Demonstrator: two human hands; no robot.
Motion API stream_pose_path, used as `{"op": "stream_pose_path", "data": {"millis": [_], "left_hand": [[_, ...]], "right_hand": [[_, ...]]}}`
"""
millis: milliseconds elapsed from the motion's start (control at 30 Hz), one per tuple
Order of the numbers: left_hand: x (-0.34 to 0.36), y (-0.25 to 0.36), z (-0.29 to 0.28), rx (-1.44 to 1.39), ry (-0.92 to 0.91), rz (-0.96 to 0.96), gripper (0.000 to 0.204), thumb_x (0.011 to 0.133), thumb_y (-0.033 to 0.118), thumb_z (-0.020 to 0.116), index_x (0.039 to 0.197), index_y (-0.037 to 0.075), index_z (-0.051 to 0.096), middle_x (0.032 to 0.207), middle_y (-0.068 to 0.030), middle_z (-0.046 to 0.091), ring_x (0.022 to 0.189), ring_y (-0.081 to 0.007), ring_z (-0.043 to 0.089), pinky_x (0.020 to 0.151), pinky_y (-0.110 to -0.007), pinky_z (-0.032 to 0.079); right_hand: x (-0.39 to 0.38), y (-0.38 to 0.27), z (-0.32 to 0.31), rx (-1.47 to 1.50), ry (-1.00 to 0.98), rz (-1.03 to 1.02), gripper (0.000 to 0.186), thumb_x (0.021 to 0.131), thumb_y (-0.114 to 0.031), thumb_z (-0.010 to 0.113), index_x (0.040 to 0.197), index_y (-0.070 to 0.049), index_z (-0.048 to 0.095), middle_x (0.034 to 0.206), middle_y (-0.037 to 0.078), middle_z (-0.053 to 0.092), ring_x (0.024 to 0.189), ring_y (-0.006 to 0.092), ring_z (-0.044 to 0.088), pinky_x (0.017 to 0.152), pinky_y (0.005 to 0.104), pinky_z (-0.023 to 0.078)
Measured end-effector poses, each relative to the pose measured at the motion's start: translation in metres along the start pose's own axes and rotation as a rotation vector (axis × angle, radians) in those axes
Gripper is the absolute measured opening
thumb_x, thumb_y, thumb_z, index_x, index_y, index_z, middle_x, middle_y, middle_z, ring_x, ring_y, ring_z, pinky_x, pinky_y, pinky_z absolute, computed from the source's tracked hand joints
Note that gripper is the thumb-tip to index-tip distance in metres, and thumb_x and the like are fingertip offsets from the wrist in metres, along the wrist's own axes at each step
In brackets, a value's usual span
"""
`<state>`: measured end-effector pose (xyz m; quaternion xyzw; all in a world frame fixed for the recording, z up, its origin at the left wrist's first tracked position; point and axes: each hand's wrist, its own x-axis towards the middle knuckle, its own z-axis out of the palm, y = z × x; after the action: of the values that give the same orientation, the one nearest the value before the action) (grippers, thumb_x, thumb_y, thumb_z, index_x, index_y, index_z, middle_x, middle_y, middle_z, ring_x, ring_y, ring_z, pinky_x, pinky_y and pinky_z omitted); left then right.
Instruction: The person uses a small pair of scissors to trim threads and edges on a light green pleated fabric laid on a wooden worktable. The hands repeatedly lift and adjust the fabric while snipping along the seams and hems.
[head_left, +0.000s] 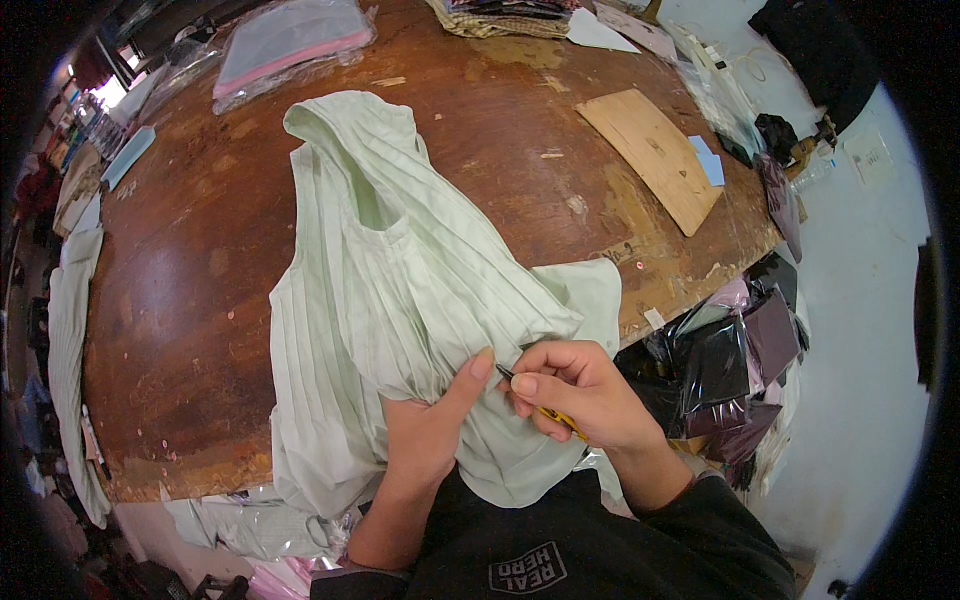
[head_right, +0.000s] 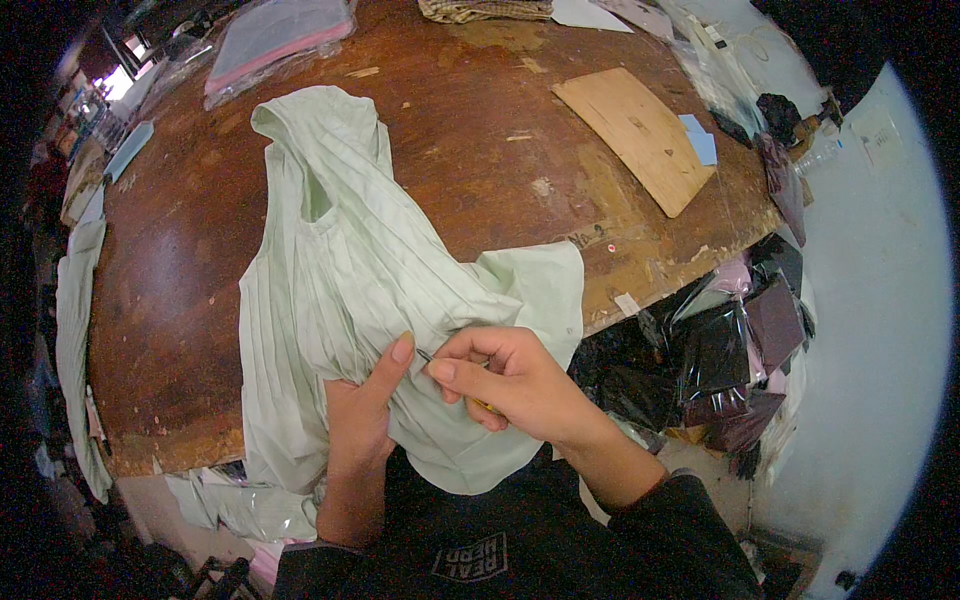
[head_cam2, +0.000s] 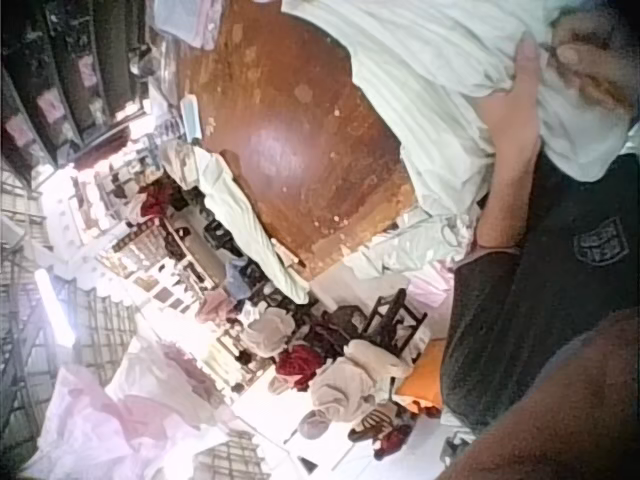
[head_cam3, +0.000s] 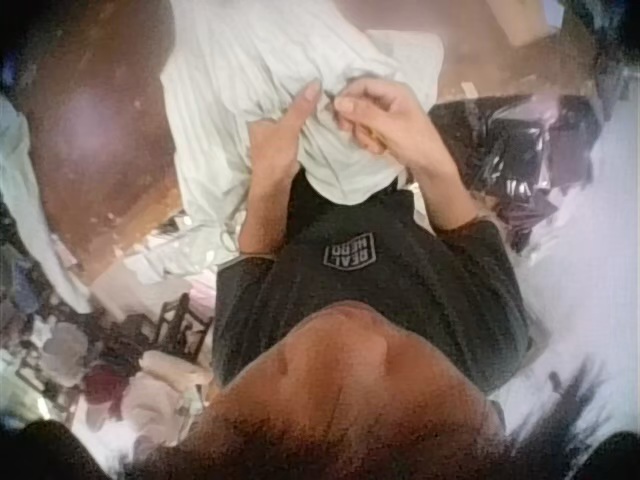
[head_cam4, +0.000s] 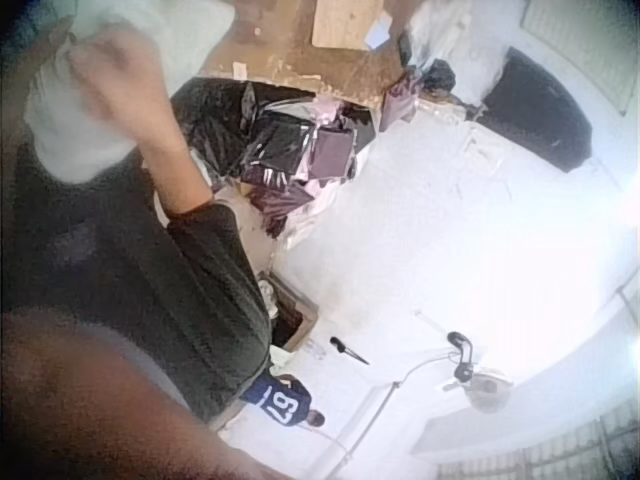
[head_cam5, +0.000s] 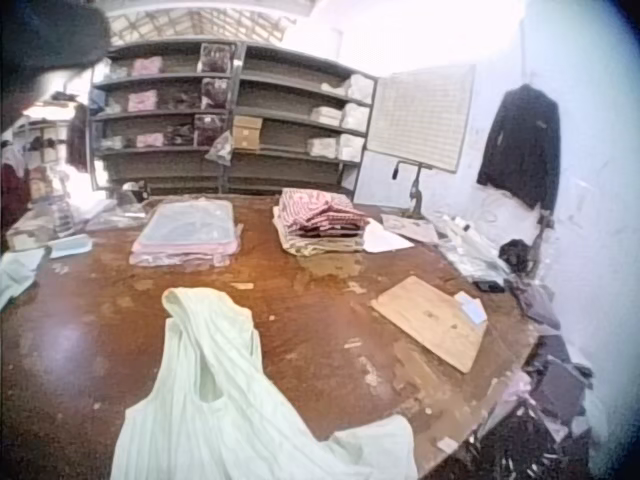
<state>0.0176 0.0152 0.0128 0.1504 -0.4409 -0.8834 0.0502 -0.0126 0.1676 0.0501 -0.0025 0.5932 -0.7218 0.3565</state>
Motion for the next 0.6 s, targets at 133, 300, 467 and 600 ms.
{"op": "stream_pose_path", "data": {"millis": [133,300,467,600], "left_hand": [[0.000,0.000,0.001,0.008,0.008,-0.002,0.042,0.077,-0.004,0.067,0.115,-0.003,0.050,0.105,-0.0067,0.058,0.092,-0.0122,0.056,0.081,-0.025,0.045],[-0.001,0.001,0.001,0.018,0.006,-0.005,0.041,0.077,-0.003,0.067,0.115,-0.003,0.050,0.105,-0.0068,0.058,0.092,-0.0122,0.056,0.082,-0.025,0.045],[-0.001,-0.001,-0.001,0.039,0.008,0.008,0.041,0.078,-0.003,0.067,0.115,-0.003,0.050,0.106,-0.0066,0.058,0.093,-0.0121,0.056,0.082,-0.025,0.044],[0.000,-0.003,-0.001,0.034,0.037,0.019,0.041,0.078,-0.002,0.066,0.117,-0.003,0.050,0.108,-0.0064,0.058,0.096,-0.0121,0.055,0.084,-0.026,0.043]], "right_hand": [[0.001,0.001,0.000,0.002,-0.003,-0.009,0.017,0.088,-0.016,0.059,0.090,0.001,0.059,0.069,0.002,0.055,0.043,0.0045,0.041,0.038,0.0190,0.028],[0.002,0.001,0.000,-0.004,0.005,-0.015,0.017,0.088,-0.016,0.060,0.089,0.000,0.059,0.068,0.002,0.055,0.043,0.0043,0.041,0.038,0.0189,0.029],[0.000,0.003,0.000,-0.027,0.018,-0.020,0.016,0.087,-0.015,0.060,0.091,0.000,0.059,0.070,0.002,0.055,0.044,0.0034,0.040,0.038,0.0187,0.028],[-0.011,0.004,0.005,-0.076,0.065,-0.187,0.021,0.084,-0.012,0.061,0.095,0.005,0.057,0.078,0.011,0.059,0.050,0.0077,0.045,0.044,0.0201,0.035]]}}
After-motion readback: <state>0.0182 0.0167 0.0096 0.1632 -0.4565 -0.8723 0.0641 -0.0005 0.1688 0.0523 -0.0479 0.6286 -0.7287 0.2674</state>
